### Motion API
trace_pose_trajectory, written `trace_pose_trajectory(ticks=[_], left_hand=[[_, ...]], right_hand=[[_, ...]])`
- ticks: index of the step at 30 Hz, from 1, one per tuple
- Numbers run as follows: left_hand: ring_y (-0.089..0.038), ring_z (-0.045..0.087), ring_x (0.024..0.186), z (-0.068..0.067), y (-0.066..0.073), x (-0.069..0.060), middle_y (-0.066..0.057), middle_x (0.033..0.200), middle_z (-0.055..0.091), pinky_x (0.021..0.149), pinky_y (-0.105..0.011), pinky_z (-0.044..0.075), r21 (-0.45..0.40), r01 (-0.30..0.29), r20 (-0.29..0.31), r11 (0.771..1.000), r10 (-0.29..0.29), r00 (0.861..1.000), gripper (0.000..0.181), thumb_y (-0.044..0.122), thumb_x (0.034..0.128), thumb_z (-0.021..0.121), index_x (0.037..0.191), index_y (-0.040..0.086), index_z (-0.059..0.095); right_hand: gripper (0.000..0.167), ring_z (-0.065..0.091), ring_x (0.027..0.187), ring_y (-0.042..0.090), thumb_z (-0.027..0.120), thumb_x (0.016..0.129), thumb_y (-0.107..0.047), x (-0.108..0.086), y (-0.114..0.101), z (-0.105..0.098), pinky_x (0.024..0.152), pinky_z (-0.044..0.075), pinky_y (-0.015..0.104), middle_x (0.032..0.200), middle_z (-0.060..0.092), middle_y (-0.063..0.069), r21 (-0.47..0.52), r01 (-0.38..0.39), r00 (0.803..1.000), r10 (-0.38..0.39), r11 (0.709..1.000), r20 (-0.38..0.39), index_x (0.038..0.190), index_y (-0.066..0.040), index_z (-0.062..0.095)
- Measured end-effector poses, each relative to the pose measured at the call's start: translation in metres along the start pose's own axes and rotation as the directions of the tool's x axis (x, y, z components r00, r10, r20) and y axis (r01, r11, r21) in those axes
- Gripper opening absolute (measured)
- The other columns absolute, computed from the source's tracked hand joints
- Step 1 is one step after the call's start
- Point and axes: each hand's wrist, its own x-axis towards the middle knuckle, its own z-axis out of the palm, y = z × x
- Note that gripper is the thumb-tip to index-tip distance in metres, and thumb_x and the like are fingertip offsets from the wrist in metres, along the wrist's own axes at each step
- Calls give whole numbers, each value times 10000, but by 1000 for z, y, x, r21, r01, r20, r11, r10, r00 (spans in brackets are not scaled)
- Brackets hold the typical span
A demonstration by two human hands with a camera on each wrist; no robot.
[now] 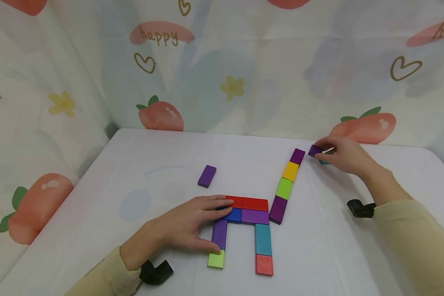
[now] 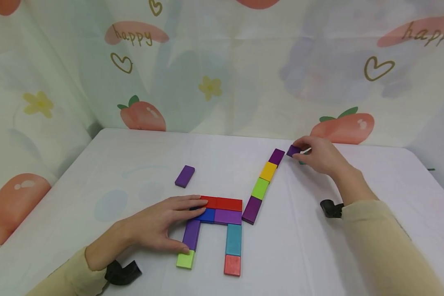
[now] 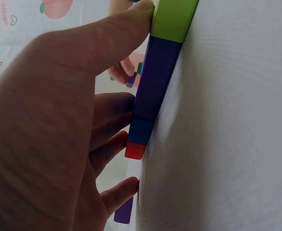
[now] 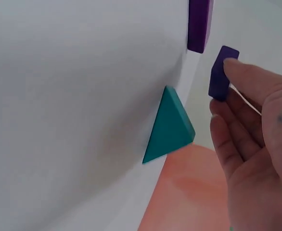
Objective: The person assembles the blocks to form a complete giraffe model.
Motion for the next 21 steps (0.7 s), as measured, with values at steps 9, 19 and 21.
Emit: trace_pose_trajectory(ticks=[9,19,21], left_hand=[[-109,164,1509,-1,2,1,79,1643,257,1201,-393,221,-8,10,12,1000,-10,1000,871,632,875,675,1553,152,414],[-111,160,1511,-2,3,0,88,1642,254,1201,-398,221,-1,28,19,1000,-28,999,870,643,874,668,1554,163,415],[-112,162,1510,-2,2,0,87,1642,257,1200,-399,224,2,29,18,1000,-29,999,868,642,874,668,1554,163,417]], right_hand=[[355,524,1109,453,663,990,-163,32,-5,9,943,476,584,1212,593,281,44,-78,997,77,996,7,1261,54,590],[325,523,1096,441,603,1024,-177,41,-1,17,969,446,594,1182,605,271,31,-91,995,90,995,46,1248,59,595],[316,511,1095,438,584,1033,-174,42,0,18,979,442,597,1190,598,267,31,-105,993,103,994,50,1254,51,593]])
